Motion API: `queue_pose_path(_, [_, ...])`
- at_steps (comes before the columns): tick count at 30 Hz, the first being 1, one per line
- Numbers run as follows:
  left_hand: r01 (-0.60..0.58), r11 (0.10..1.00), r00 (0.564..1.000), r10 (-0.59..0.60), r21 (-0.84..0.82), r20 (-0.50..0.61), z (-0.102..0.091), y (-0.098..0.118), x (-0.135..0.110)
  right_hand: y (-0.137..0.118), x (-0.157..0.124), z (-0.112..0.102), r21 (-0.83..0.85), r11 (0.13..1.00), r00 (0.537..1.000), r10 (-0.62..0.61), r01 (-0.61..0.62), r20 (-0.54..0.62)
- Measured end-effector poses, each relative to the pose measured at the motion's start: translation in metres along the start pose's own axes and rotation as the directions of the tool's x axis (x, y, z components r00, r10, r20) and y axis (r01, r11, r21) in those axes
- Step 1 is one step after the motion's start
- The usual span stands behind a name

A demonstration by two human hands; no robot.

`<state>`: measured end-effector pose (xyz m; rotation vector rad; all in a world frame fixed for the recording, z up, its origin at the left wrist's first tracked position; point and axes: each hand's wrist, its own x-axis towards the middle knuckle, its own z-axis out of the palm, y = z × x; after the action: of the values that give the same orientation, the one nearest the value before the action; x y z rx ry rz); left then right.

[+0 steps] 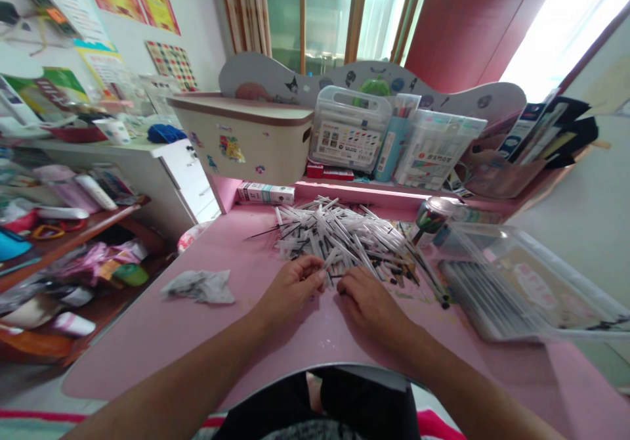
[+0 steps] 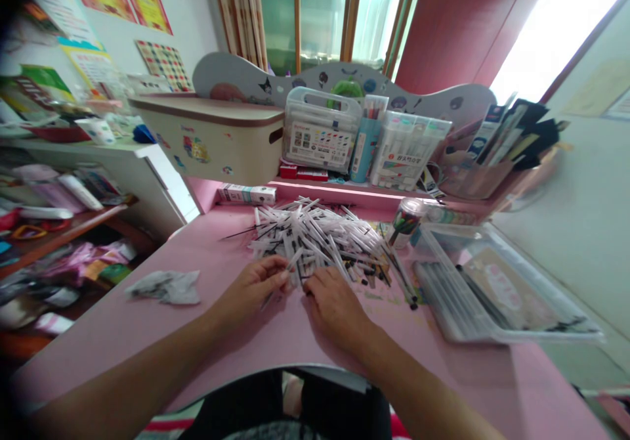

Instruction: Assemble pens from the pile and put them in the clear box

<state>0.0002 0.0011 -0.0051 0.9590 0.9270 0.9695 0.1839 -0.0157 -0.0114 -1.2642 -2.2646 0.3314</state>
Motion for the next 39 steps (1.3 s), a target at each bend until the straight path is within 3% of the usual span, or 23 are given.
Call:
queue_pose_path(4, [0.006, 0.988, 0.998, -0.017, 0.156, 0.068, 0.003, 0.003, -0.006, 0.009, 0.0, -0.019, 0.385, 0.899, 0.958, 0.268, -0.21, -0.105])
queue_pose_path(8, [-0.069, 0.938, 0.991, 0.026, 0.34, 0.13, 0.004, 0.003, -0.007, 0.021, 0.001, -0.028, 0.568, 0.802, 0.943, 0.308, -0.186, -0.126])
queue_pose_path(13, [-0.084, 0.919, 0.986, 0.02, 0.386, 0.167, 0.003, -0.001, -0.005, 0.023, 0.0, -0.027, 0.561, 0.816, 0.963, 0.244, -0.14, -0.114])
queue_pose_path(18, [-0.112, 0.874, 0.983, 0.028, 0.472, 0.18, 0.002, 0.0, -0.006, 0.021, 0.001, -0.028, 0.581, 0.789, 0.953, 0.293, -0.198, -0.074])
queue_pose_path(21, [-0.16, 0.836, 0.979, 0.066, 0.525, 0.192, 0.002, 0.002, -0.007, 0.018, 0.002, -0.033, 0.53, 0.822, 0.96, 0.276, -0.208, -0.051])
queue_pose_path(30, [-0.375, 0.57, 0.927, 0.201, 0.731, 0.318, -0.001, 0.006, -0.006, 0.019, 0.001, -0.034, 0.329, 0.915, 0.972, 0.232, -0.232, 0.04])
queue_pose_path(39, [-0.367, 0.539, 0.93, 0.209, 0.758, 0.302, 0.001, 0.008, -0.006, 0.018, -0.005, -0.04, 0.463, 0.85, 0.967, 0.234, -0.252, 0.097])
